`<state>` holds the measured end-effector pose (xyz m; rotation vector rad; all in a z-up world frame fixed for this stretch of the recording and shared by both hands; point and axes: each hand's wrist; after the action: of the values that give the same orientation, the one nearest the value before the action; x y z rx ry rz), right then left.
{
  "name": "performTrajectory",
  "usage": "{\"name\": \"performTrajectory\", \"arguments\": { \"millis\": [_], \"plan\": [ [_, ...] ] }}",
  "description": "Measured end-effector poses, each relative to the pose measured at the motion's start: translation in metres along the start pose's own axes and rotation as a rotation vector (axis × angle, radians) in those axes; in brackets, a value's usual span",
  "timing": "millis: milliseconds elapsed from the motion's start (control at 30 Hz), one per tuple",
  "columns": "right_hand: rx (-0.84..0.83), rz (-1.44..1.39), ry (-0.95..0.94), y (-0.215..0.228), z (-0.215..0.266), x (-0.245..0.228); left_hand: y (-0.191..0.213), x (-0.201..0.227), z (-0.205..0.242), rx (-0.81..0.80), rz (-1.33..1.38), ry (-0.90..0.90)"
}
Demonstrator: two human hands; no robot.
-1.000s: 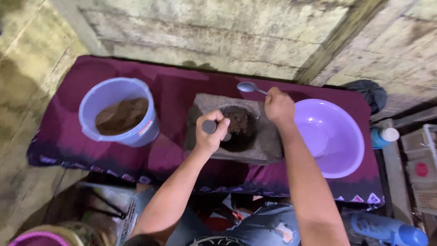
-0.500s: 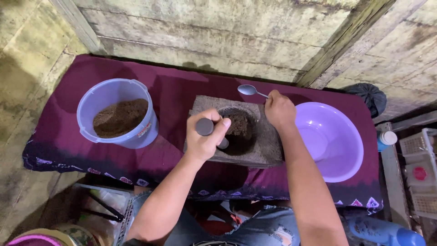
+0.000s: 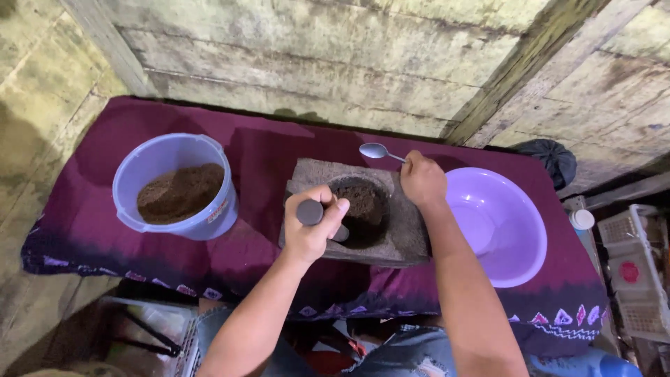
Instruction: Grinding a dark powdery substance using a stone mortar and pestle, occasionally using a spoon to stir or reposition the material.
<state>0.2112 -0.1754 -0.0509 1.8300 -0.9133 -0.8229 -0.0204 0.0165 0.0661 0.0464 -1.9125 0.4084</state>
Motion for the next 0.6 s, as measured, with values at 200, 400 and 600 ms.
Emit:
{"name": "performTrajectory", "arguments": {
  "millis": [200,400,600],
  "plan": [
    [-0.038,-0.018,-0.034,0.003,0.002,-0.001,0.007,-0.054,-0.018,-0.022,-0.066,-0.017],
    [-0.051,-0.024,-0.047,0.0,-0.003,0.001,0.002,-0.04,-0.016,-0.014,-0.064,0.001],
    [-0.061,-0.037,-0.006,0.006,0.002,0.001,-0.007,0.033,-0.009,-0.056,-0.027,-0.02]
  ]
}}
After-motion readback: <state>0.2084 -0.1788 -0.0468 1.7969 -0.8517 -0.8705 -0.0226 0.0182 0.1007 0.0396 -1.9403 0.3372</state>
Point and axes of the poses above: each hand's wrist, its own z-axis away from the middle knuckle, its own y-axis out of the back of the hand, x = y × z, and after that the axes turned 10 degrees about y, right-handed
